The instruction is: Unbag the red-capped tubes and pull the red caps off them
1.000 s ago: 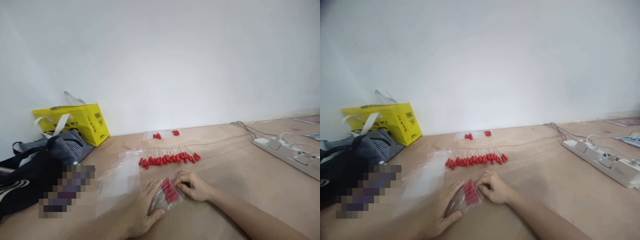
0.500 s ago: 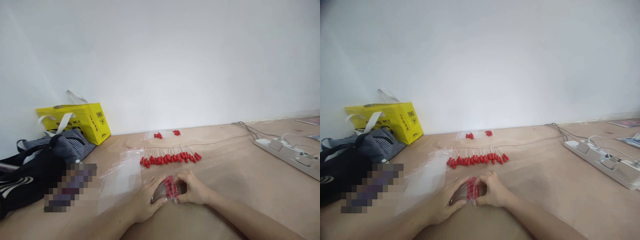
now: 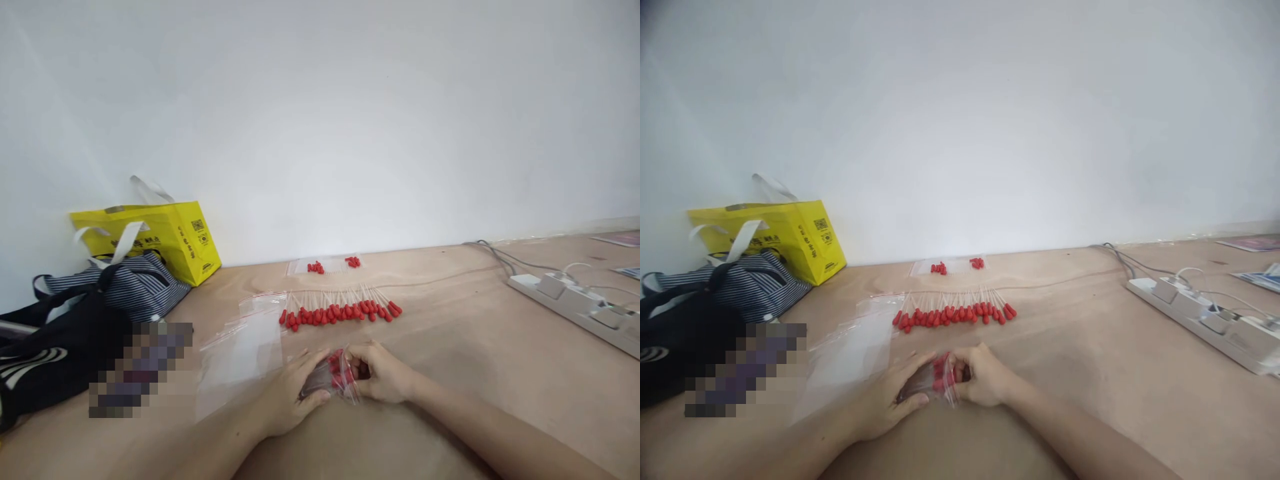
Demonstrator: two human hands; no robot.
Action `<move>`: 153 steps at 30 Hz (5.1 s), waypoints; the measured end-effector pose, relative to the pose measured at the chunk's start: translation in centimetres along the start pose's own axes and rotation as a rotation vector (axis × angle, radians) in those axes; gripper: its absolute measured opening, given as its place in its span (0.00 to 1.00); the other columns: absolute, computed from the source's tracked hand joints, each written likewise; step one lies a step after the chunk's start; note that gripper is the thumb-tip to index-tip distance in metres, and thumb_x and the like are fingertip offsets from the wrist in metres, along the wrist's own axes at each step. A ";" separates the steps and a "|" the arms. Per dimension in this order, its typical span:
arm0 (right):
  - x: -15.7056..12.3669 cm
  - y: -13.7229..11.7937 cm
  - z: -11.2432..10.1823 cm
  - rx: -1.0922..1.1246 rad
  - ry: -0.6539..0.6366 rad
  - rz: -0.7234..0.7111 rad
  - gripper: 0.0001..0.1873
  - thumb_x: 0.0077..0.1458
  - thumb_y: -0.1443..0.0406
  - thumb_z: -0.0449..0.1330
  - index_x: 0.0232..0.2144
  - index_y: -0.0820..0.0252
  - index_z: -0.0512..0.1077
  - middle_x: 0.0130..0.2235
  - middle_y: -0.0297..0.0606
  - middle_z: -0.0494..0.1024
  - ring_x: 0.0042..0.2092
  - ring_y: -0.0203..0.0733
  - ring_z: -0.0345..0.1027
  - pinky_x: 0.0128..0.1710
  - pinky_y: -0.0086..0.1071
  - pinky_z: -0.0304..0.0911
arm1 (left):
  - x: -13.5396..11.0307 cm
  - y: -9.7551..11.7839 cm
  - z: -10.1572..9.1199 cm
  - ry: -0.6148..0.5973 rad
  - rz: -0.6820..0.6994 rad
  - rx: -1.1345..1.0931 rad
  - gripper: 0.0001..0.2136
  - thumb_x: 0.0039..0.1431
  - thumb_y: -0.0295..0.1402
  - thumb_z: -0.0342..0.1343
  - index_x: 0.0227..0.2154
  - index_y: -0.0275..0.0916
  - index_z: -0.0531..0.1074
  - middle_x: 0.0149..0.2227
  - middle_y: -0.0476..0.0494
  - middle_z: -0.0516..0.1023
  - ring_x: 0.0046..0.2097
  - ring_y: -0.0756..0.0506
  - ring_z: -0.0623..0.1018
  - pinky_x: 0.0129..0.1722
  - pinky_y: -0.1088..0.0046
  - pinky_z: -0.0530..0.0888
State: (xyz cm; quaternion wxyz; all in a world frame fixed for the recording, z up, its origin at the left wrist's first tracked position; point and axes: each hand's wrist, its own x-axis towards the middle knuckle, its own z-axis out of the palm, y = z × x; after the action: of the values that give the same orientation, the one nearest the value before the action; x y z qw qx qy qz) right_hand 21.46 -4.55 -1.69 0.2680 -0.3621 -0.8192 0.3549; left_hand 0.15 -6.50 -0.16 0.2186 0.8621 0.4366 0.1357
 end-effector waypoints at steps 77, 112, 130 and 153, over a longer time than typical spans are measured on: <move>1.4 10.3 -6.4 -0.477 0.501 0.287 0.25 0.57 0.56 0.40 0.49 0.65 0.63 0.52 0.45 0.63 0.54 0.43 0.54 0.52 0.36 0.50 | -0.3 -0.4 -0.6 -0.044 -0.051 -0.045 0.25 0.53 0.41 0.49 0.54 0.48 0.53 0.57 0.47 0.58 0.56 0.41 0.59 0.54 0.58 0.58; 0.5 0.3 0.8 -0.226 0.179 -0.039 0.08 0.42 0.64 0.61 0.26 0.61 0.67 0.29 0.35 0.66 0.34 0.39 0.58 0.34 0.31 0.54 | -0.2 -0.8 0.2 -0.051 0.007 -0.046 0.30 0.56 0.38 0.47 0.58 0.47 0.38 0.58 0.46 0.56 0.58 0.42 0.54 0.56 0.56 0.54; -2.2 5.0 -8.9 0.472 0.222 0.094 0.13 0.40 0.60 0.63 0.27 0.61 0.65 0.25 0.33 0.72 0.27 0.33 0.64 0.27 0.27 0.59 | -0.3 -0.4 -0.2 -0.011 -0.015 0.015 0.18 0.60 0.39 0.38 0.52 0.47 0.59 0.58 0.48 0.55 0.59 0.42 0.52 0.56 0.58 0.55; 0.0 9.7 -6.8 -0.544 0.619 -0.076 0.15 0.55 0.60 0.47 0.34 0.58 0.71 0.35 0.40 0.74 0.36 0.40 0.68 0.38 0.32 0.63 | 1.6 -0.1 -0.7 0.269 -0.287 -0.094 0.11 0.47 0.40 0.48 0.18 0.38 0.62 0.20 0.53 0.65 0.26 0.49 0.66 0.26 0.76 0.61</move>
State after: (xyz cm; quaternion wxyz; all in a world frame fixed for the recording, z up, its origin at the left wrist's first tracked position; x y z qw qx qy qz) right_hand 30.10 2.81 -5.15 0.4091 -0.4787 -0.7768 -0.0101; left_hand 0.65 -4.97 0.47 0.2153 0.7540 0.5733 0.2375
